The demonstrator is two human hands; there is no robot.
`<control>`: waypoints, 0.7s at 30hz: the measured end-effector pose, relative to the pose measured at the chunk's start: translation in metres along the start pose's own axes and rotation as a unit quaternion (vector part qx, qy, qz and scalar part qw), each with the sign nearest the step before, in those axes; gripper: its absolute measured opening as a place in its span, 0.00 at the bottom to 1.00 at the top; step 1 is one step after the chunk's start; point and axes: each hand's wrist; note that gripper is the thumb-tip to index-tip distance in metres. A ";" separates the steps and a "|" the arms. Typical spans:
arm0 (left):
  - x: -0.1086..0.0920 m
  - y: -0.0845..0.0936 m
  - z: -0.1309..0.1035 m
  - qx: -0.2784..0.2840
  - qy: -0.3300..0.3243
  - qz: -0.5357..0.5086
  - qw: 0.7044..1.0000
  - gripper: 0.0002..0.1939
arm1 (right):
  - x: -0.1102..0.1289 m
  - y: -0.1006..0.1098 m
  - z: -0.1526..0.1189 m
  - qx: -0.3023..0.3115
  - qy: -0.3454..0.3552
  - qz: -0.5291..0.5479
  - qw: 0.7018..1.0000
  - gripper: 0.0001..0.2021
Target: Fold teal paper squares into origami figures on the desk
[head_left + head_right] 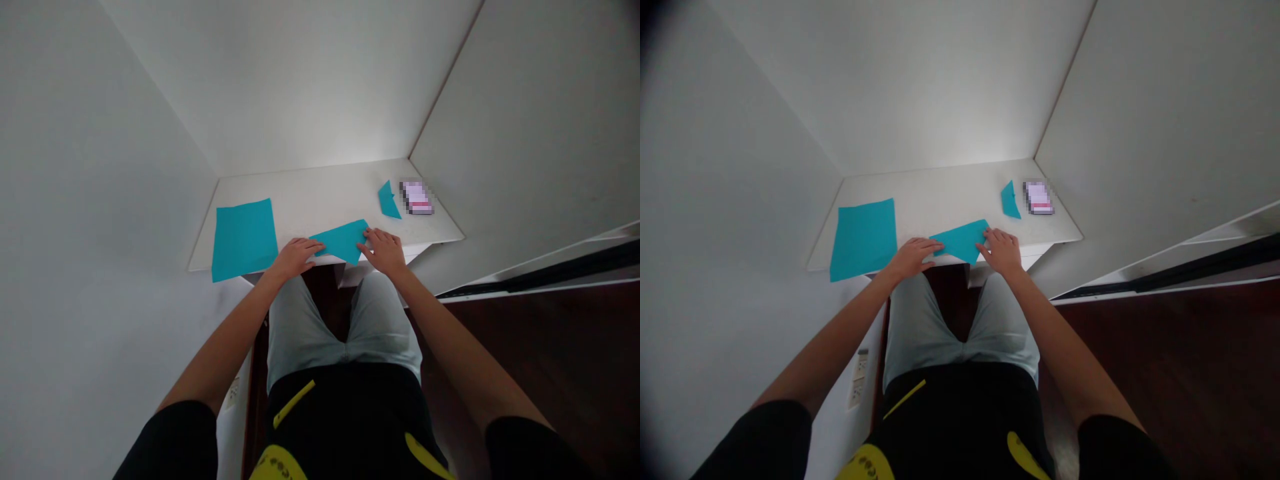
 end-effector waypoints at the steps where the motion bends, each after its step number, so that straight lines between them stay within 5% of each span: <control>1: 0.000 0.000 0.001 -0.007 0.007 0.000 1.000 0.26 | 0.000 0.000 0.001 0.001 -0.001 0.000 1.000 0.28; 11: 0.003 -0.001 0.019 -0.048 0.024 -0.071 0.996 0.13 | 0.002 -0.003 -0.001 -0.002 -0.010 0.001 1.000 0.27; 15: -0.012 -0.003 0.025 -0.091 0.131 -0.071 0.985 0.10 | 0.002 -0.004 -0.002 -0.004 -0.007 -0.007 1.000 0.27; 21: -0.020 -0.016 0.029 -0.177 0.305 -0.060 0.934 0.26 | 0.005 0.004 0.002 0.020 -0.008 -0.024 0.999 0.26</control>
Point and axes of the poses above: each hand's wrist, its own z-axis towards the middle knuckle, its own y-axis out of the back of the hand, x = y × z, and after that the axes turned 3 degrees about x, right-handed
